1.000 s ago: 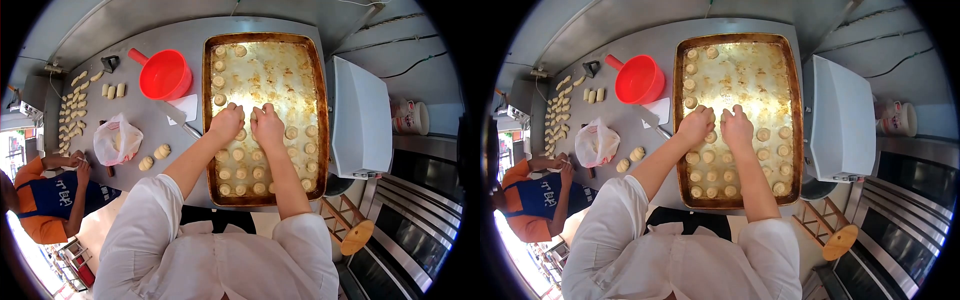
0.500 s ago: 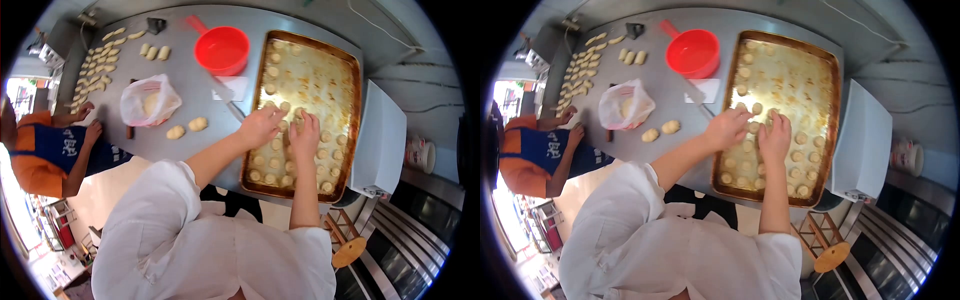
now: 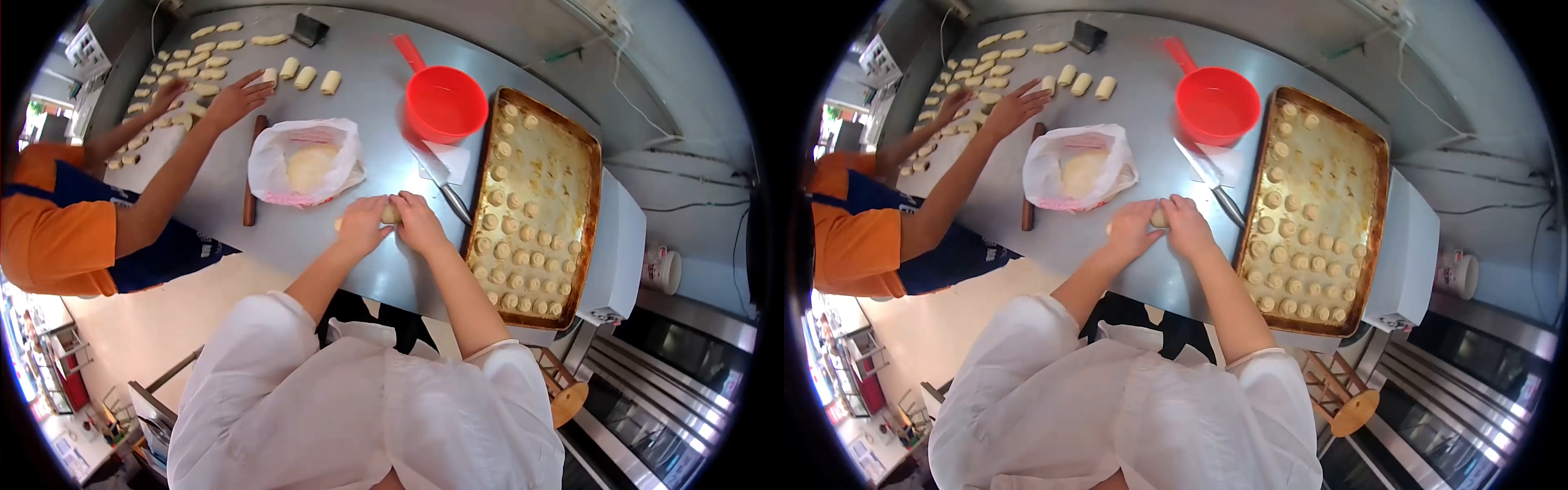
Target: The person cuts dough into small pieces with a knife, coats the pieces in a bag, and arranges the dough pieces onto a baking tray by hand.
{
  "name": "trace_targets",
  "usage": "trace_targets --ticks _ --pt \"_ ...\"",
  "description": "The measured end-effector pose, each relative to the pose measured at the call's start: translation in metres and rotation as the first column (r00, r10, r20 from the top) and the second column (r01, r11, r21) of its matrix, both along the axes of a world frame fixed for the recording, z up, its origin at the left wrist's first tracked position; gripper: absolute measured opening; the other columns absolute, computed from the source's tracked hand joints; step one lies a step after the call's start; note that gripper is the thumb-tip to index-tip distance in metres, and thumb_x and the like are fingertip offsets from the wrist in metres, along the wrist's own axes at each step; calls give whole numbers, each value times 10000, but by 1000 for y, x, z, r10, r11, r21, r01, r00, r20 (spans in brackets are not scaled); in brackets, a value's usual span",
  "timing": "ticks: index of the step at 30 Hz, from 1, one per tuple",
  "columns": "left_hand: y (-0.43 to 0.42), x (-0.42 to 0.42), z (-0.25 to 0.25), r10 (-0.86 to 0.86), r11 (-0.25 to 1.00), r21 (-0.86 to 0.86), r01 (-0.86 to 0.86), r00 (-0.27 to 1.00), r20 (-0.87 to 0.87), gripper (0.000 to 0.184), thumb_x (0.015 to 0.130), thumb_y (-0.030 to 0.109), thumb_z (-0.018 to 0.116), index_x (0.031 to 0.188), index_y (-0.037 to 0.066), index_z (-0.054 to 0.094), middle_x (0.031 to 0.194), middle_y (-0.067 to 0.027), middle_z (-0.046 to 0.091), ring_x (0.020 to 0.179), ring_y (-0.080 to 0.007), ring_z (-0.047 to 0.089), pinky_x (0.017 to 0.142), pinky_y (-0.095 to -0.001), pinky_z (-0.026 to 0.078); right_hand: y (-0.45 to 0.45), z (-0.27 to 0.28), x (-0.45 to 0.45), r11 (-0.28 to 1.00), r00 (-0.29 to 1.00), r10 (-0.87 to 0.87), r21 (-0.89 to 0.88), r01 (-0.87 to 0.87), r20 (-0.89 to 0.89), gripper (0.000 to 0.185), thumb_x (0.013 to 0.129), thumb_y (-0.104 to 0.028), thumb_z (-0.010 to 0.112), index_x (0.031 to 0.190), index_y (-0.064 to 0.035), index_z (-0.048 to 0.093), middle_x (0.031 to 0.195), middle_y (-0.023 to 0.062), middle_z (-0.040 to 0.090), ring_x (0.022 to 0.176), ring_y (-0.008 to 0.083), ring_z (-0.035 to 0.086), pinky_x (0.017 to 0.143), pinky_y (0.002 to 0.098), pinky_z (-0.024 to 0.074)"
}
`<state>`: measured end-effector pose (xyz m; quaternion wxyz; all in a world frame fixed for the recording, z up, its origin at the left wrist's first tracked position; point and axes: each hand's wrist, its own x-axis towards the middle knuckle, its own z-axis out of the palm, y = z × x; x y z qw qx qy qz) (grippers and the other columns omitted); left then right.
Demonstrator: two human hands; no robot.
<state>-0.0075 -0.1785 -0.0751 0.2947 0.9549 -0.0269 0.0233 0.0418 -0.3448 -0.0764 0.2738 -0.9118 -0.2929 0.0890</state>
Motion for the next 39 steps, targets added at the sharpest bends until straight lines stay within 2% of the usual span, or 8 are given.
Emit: trace_targets --ticks 11,17,20,22,23,26,35,39 --pt "14 -3 -16 -153 979 -117 167 981 115 333 653 133 829 952 98 687 882 -84 618 874 -312 613 770 -404 515 22 22 -20 965 975 -174 -220 141 -137 201 726 -80 733 915 -44 672 974 156 638 893 359 667 815 434 566" --pt "31 -33 48 -161 906 -348 239 958 239 482 705 77 787 1173 83 669 1102 -80 633 1029 -254 635 848 -366 550 11 107 -69 959 957 -281 66 276 72 406 743 -132 802 1129 -48 703 1014 121 670 835 280 681 746 359 576" --pt "46 -47 72 -190 739 -671 65 975 -114 550 777 33 756 1307 75 612 1216 -77 612 1093 -205 640 829 -323 574 18 120 -81 844 871 -292 320 429 -396 445 806 -80 786 1233 -37 669 1120 97 678 899 185 686 762 298 578" --pt "55 -52 79 -283 302 -932 -201 915 -289 549 833 18 743 1353 58 573 1276 -78 582 1085 -178 646 803 -278 581 30 119 -86 760 812 -254 411 503 -525 426 826 -50 765 1238 -30 661 1136 96 683 956 165 677 774 284 576" --pt "62 -53 83 -269 300 -933 -198 921 -282 549 833 18 743 1353 58 573 1276 -78 582 1085 -178 646 803 -278 581 37 116 -86 655 731 -199 466 595 -653 408 845 -20 744 1243 -23 654 1152 95 689 1013 145 668 786 271 573" --pt "85 -61 85 -292 321 -947 -27 948 -126 551 858 -38 709 1375 35 534 1306 -105 576 1129 -189 633 856 -297 568 53 108 -79 643 706 -79 505 576 -704 413 850 -8 743 1249 -8 638 1129 94 691 1012 138 661 775 258 560" --pt "159 -80 54 297 -47 -842 -538 797 -526 370 910 83 675 1264 72 570 1100 -33 649 859 -108 629 655 -228 480 135 100 -45 709 806 -162 501 496 -569 299 869 -62 713 1161 -6 675 1032 71 701 835 97 653 741 247 536" --pt "215 -85 74 231 -130 -771 -624 737 -635 365 963 135 615 1324 125 558 1174 -13 622 896 -101 622 651 -231 454 170 108 1 767 901 -286 486 419 -325 299 866 -78 717 1155 -17 679 951 73 692 806 139 657 735 266 546"
